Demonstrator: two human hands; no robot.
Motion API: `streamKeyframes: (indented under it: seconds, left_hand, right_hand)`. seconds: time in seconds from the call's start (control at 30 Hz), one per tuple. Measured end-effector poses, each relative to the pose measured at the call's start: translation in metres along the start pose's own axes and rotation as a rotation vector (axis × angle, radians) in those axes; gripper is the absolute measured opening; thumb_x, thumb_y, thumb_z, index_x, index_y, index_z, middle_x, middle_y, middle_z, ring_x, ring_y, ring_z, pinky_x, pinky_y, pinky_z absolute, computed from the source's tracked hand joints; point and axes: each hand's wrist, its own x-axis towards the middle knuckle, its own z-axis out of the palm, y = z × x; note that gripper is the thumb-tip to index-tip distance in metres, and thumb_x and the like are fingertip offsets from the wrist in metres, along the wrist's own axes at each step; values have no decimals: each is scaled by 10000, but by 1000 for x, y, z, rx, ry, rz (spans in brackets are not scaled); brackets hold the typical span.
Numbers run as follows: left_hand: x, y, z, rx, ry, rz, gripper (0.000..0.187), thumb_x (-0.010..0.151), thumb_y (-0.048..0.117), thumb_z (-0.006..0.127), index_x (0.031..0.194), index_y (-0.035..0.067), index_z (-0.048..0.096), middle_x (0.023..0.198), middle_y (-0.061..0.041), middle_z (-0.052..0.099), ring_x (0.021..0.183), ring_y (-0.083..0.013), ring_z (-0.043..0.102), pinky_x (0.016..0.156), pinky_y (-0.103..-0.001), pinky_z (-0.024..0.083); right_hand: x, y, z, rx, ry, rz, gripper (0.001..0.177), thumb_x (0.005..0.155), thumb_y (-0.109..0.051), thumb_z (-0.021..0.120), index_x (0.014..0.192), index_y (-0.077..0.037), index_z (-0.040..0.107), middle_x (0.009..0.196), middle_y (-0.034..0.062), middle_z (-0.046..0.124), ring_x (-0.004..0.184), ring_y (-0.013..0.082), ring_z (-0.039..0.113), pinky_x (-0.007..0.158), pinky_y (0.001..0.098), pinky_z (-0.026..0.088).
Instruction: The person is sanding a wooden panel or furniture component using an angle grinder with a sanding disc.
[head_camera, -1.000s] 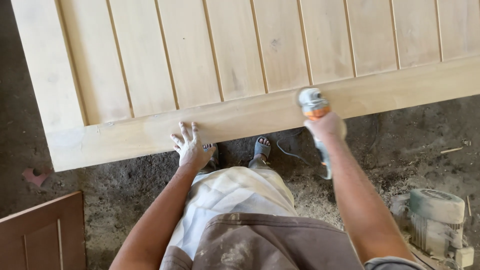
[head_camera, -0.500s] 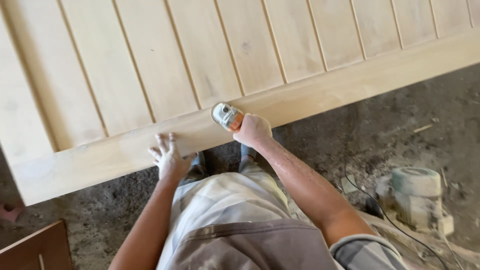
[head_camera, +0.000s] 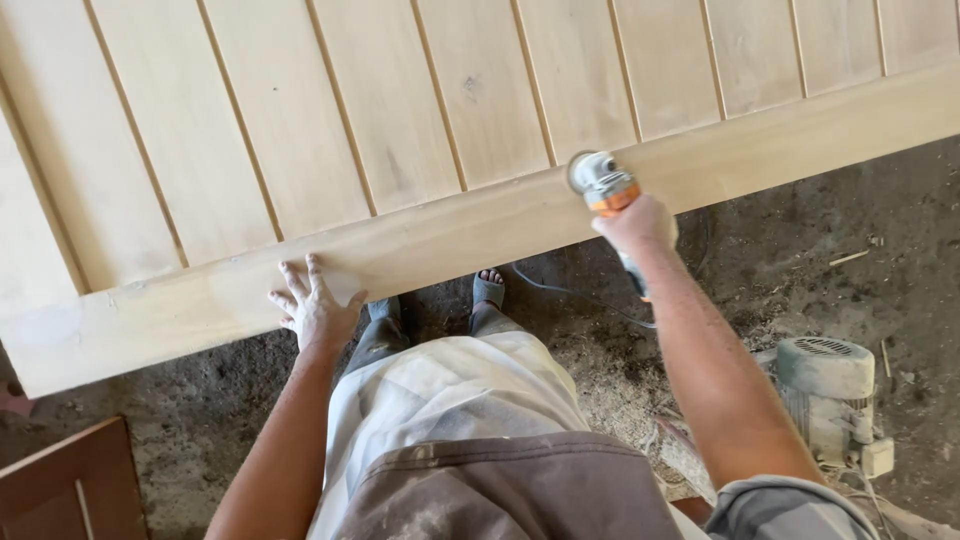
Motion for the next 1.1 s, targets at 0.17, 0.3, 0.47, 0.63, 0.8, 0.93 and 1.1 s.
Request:
streamKeyframes:
  seconds: [0.17,0.3,0.47,0.63,0.8,0.93,1.1]
  left_hand:
    - [8,5,13,-75,19,-47,1146,814,502,794,1675,240,84,1729,-182,-107,1528,-583,-36,1162,-743,240]
    - [-9,13,13,-77,48,-67,1141,815,501,794,1674,231,92,1721,-190,-94,1527,-579,-20,1174,-718,244]
    - [-16,19,21,45,70,109,1081,854,531,762,1660,182,131,1699,-253,-47,1501,-602,39,1168,-707,245]
    - [-17,8,33,97,88,253,992,885,507,727,1643,187,173,1695,-246,-9,1513,-566,40,1186,-694,199]
    - [-7,-27,24,36,127,334,902,904,466,707,1623,203,230,1692,-238,13,1536,-504,38,1212,-660,131]
    - [26,-86,13,-28,231,448,903,881,420,725,1617,160,272,1698,-215,90,1558,-463,77,1238,-613,118]
    - [65,-195,-30,-67,306,514,890,886,437,710,1613,146,286,1693,-195,126,1552,-454,98,1241,-593,119]
  right_hand:
    - [40,59,-38,66,103,176,522,716,-352,930,1105,-93,698,960,59,739,765,178,691,698,339,584]
    - [38,96,-37,104,88,235,511,743,-369,912,1094,-70,692,950,62,745,732,154,697,676,321,594]
    - [-4,91,-8,188,103,303,469,748,-346,896,1068,-73,691,921,67,746,679,163,695,621,331,600]
    - [-51,49,25,98,77,173,455,714,-391,882,990,-60,737,904,119,764,751,247,739,689,387,609]
    - [-104,-23,55,-26,66,-6,491,684,-435,856,935,-20,781,932,217,767,891,373,747,800,469,598]
    - [-142,-95,98,-72,4,-56,500,668,-433,842,951,-27,774,945,215,775,914,378,754,831,474,596]
    - [-202,-197,172,-164,-38,-139,520,685,-465,848,951,-25,773,953,223,770,932,382,748,842,478,589]
